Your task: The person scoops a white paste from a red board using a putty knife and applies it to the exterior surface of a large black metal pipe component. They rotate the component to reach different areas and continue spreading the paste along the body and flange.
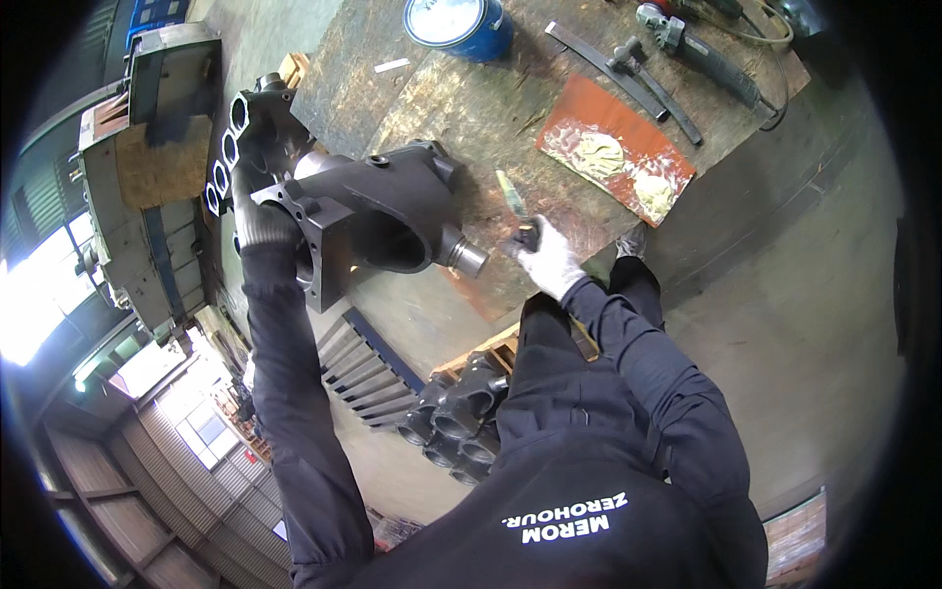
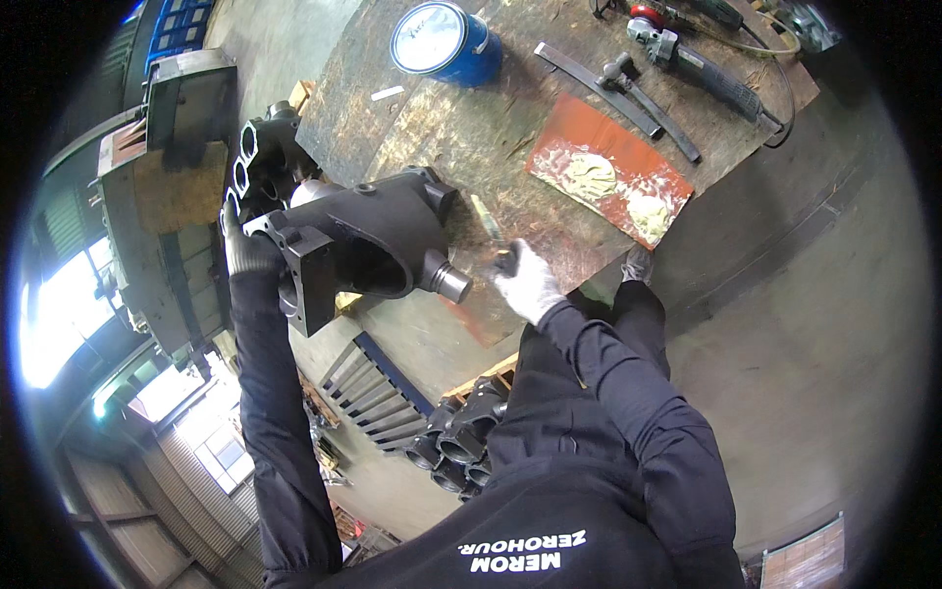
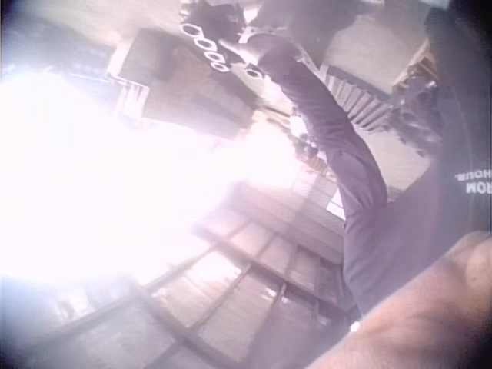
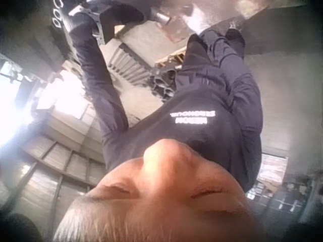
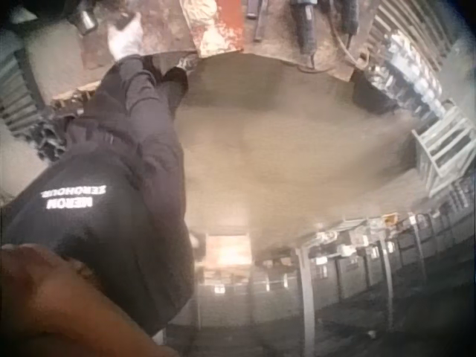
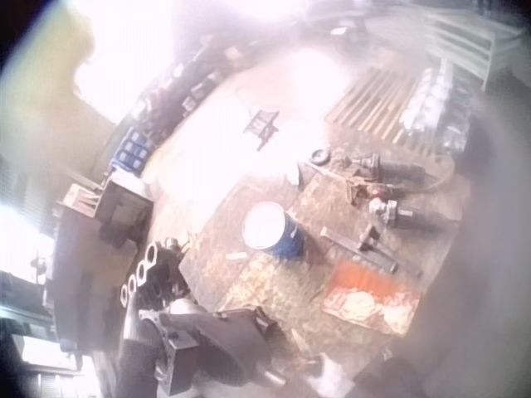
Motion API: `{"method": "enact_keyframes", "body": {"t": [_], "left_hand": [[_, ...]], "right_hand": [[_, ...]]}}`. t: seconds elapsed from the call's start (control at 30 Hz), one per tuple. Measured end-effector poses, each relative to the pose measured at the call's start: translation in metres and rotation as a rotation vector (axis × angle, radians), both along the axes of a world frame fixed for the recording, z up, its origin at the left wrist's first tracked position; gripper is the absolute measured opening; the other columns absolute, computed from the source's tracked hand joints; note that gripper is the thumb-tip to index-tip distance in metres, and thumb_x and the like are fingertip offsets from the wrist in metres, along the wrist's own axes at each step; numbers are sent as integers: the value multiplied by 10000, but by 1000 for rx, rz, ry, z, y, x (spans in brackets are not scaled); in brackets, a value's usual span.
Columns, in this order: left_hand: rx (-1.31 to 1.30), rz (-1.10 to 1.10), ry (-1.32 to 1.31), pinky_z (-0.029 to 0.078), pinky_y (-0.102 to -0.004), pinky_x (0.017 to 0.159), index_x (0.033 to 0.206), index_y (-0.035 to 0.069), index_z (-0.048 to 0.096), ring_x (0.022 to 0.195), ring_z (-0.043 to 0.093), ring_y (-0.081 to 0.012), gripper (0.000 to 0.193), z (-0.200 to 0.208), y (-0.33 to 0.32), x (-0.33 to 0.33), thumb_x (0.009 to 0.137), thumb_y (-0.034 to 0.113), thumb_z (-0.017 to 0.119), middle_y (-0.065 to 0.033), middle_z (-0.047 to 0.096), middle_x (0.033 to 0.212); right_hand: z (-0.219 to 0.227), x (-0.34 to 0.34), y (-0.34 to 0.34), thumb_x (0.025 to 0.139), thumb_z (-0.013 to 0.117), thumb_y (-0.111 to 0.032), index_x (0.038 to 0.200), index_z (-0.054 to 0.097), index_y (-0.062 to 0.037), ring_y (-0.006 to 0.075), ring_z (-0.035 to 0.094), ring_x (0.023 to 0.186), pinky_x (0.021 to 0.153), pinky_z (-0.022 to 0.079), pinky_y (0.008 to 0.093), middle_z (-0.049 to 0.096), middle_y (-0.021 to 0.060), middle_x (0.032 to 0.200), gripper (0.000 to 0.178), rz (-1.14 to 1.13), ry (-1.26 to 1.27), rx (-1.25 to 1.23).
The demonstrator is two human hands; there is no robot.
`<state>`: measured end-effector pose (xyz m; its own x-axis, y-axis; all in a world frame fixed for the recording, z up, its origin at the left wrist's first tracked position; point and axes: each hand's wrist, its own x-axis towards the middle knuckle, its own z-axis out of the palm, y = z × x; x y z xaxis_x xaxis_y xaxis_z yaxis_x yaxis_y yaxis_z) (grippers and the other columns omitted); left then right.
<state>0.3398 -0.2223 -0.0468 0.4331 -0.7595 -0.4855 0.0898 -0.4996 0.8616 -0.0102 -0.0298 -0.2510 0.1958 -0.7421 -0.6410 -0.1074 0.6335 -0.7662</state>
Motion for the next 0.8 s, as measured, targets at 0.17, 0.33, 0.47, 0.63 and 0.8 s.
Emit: {"method": "enact_keyframes", "body": {"t": [0.17, 0.33, 0.47, 0.63, 0.8], "left_hand": [[-24, 72, -179, 572, -470, 610, 1033, -43, 628, 726, 665, -349, 235, -46, -43, 33, 958, 168, 557, -184, 677, 903], [102, 56, 168, 545, -449, 571, 891, 15, 611, 624, 633, -325, 93, -28, -9, 13, 873, 106, 601, -136, 640, 735], [57, 116, 314, 540, -383, 573, 843, 64, 591, 589, 603, -232, 61, 2, 50, -8, 874, 97, 632, -59, 593, 707], [6, 144, 222, 558, -333, 788, 964, 32, 639, 823, 648, -195, 120, 16, 132, -22, 852, 68, 664, -45, 627, 876], [73, 140, 208, 569, -361, 849, 964, -34, 701, 897, 679, -215, 154, 18, 185, -16, 857, 71, 663, -110, 697, 999]], "right_hand": [[-2, 80, 4, 835, 874, -192, 1264, 619, 20, 162, 707, 982, 902, 565, 333, 749, 71, 1060, 542, -402, -443, 43], [-9, 87, 35, 806, 914, -190, 1016, 722, 19, 120, 669, 818, 727, 560, 306, 733, 37, 922, 354, -323, -210, 147], [-13, 99, 77, 803, 917, -169, 1045, 719, 25, 135, 681, 841, 788, 565, 314, 748, 45, 934, 368, -380, -298, 162], [-27, 122, 120, 816, 903, -106, 1187, 738, 25, 94, 609, 736, 661, 503, 271, 733, 18, 961, 426, -465, -336, 237], [-31, 70, 93, 894, 810, -62, 1174, 731, 5, 131, 688, 924, 875, 554, 294, 757, 53, 1045, 298, -488, -189, 146]]}}
